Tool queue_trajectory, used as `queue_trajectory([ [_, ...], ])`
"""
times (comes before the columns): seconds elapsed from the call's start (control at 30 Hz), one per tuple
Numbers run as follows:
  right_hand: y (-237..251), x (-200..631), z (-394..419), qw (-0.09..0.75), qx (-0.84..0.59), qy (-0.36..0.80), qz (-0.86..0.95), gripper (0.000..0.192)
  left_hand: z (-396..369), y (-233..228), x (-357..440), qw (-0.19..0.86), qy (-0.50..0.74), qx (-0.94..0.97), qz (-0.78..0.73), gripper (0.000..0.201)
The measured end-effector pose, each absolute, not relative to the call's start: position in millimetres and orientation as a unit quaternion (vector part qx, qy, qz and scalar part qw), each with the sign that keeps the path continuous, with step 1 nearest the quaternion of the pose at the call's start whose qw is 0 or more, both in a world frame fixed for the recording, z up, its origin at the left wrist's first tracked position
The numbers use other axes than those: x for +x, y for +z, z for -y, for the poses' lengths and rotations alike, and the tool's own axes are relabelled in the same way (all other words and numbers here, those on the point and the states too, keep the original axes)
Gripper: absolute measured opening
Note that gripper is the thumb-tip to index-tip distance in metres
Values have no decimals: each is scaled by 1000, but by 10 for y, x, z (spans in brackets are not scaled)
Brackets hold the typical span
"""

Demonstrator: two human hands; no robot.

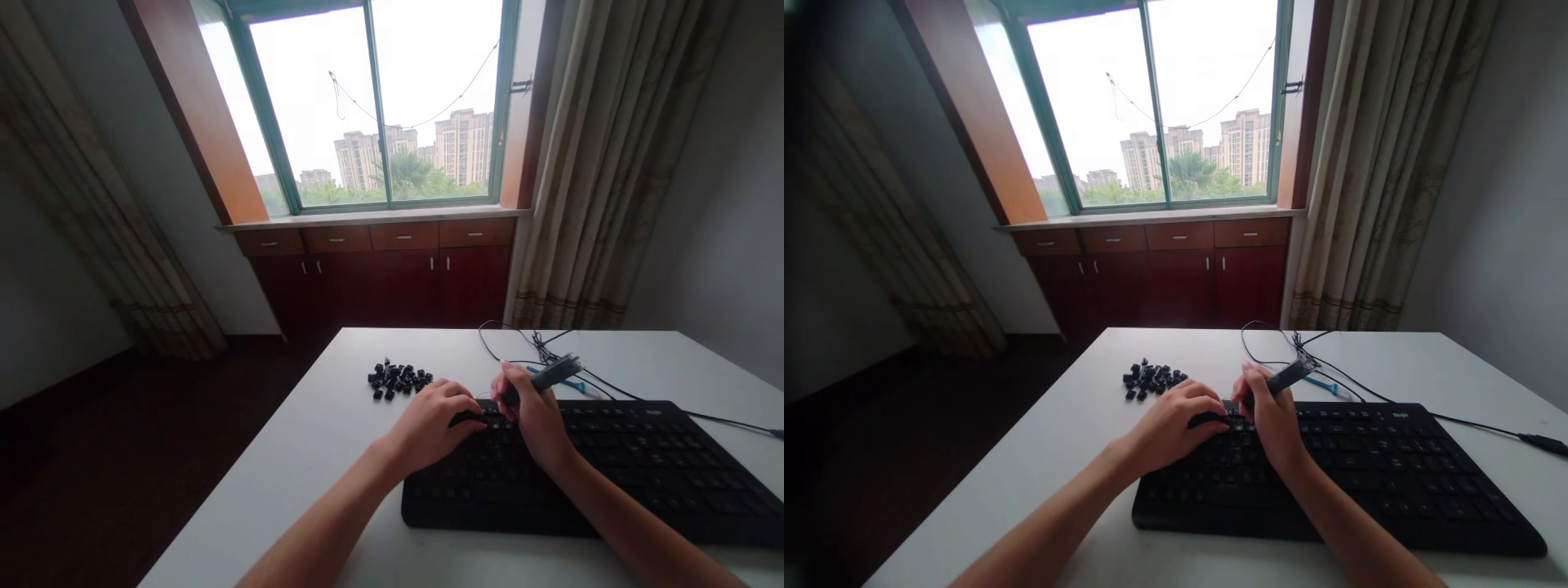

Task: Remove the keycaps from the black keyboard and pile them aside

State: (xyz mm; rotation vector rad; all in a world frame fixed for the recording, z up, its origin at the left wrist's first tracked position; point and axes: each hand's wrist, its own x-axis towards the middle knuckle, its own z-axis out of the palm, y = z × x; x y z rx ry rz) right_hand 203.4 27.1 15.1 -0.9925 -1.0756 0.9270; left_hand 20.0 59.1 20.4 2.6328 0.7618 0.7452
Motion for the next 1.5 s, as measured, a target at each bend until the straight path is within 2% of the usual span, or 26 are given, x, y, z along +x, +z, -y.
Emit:
queue_trajectory([
  [0.13, 164, 2057, -290, 663, -452, 391, 451, 40, -719, 256, 69, 117, 300, 878, -354, 9],
  [0.37, 175, 2082, -298, 665, -456, 383, 451, 40, -1053, 205, -324, 37, 325, 827, -457, 16],
  [0.77, 196, 2064, -295, 658, -462, 326, 497, 40, -1042, 134, -328, 17, 280, 838, -469, 19],
  [1.0, 208, 2064, -283, 649, -465, 349, 491, 42, -953, 185, -205, 46, 308, 837, -450, 22],
  [1.1, 257, 2046, -235, 630, -426, 415, 500, 40, -835, 252, -85, 103, 339, 837, -418, 29],
  [1.2, 286, 2005, -168, 585, -334, 555, 488, 42, -657, 333, 39, 357, 395, 789, -305, 39],
  [1.3, 285, 1943, -105, 548, -285, 642, 455, 46, -468, 388, 143, 550, 348, 731, -207, 48],
  [1.4, 287, 1895, -64, 552, -277, 659, 430, 48, -342, 417, 217, 593, 313, 726, -154, 60],
  [1.5, 311, 1898, -46, 569, -277, 654, 414, 46, -305, 452, 256, 546, 312, 764, -146, 60],
])
